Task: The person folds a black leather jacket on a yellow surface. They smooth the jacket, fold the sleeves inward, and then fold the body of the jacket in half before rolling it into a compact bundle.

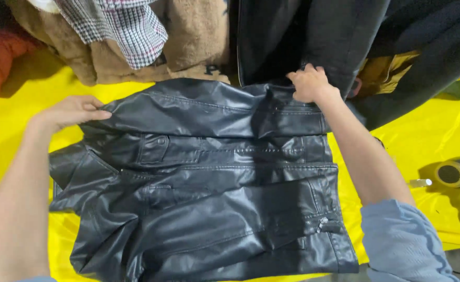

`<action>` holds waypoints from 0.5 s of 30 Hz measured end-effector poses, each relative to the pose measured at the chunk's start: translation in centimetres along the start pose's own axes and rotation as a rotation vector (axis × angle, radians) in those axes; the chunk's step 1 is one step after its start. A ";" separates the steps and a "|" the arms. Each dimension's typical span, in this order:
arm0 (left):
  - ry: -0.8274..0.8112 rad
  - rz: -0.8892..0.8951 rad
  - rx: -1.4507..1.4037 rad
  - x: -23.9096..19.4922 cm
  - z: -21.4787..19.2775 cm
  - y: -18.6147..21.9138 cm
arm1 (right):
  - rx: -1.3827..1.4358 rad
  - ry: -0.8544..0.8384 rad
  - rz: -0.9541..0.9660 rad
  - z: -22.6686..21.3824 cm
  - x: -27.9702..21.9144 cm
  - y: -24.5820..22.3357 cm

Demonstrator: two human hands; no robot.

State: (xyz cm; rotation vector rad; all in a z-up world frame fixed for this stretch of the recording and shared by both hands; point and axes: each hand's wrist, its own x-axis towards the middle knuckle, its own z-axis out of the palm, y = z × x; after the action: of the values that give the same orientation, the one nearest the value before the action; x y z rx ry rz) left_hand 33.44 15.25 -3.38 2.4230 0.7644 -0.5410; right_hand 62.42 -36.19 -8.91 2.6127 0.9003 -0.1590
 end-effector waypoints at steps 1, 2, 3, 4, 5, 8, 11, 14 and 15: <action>-0.082 -0.026 -0.036 -0.4 -0.4 0.3 | 0.013 -0.067 0.003 -0.9 -0.6 -0.2; -0.158 -0.047 -0.072 -0.8 -1.1 0.7 | 0.025 -0.127 0.009 -2.1 -1.1 -0.3; -0.156 -0.046 -0.073 -0.4 -1.3 0.6 | 0.024 -0.125 0.010 -2.8 -2.1 0.3; -0.186 -0.048 0.047 0.0 -1.4 0.4 | 0.124 -0.011 -0.066 -3.4 -3.1 0.9; -0.216 -0.051 0.167 0.3 -1.4 0.1 | 0.224 0.104 -0.142 -4.0 -4.2 1.4; -0.015 0.133 0.206 -0.6 -2.2 -0.6 | 0.381 0.119 -0.012 -7.2 -9.4 2.6; 0.290 0.459 0.282 -1.5 -2.0 -4.0 | 0.309 0.367 -0.034 -8.7 -15.3 2.3; 0.713 0.654 0.425 -7.8 1.6 -7.1 | 0.241 0.672 -0.093 -6.2 -22.1 1.0; 0.710 0.658 0.421 -9.5 4.3 -9.4 | 0.238 0.667 -0.090 -4.6 -25.2 -0.8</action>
State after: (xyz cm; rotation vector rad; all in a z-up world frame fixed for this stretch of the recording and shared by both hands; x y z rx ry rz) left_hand 19.57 15.36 -5.35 3.0654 0.0422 0.4912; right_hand 41.99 -48.22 0.71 2.8876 1.2723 0.6598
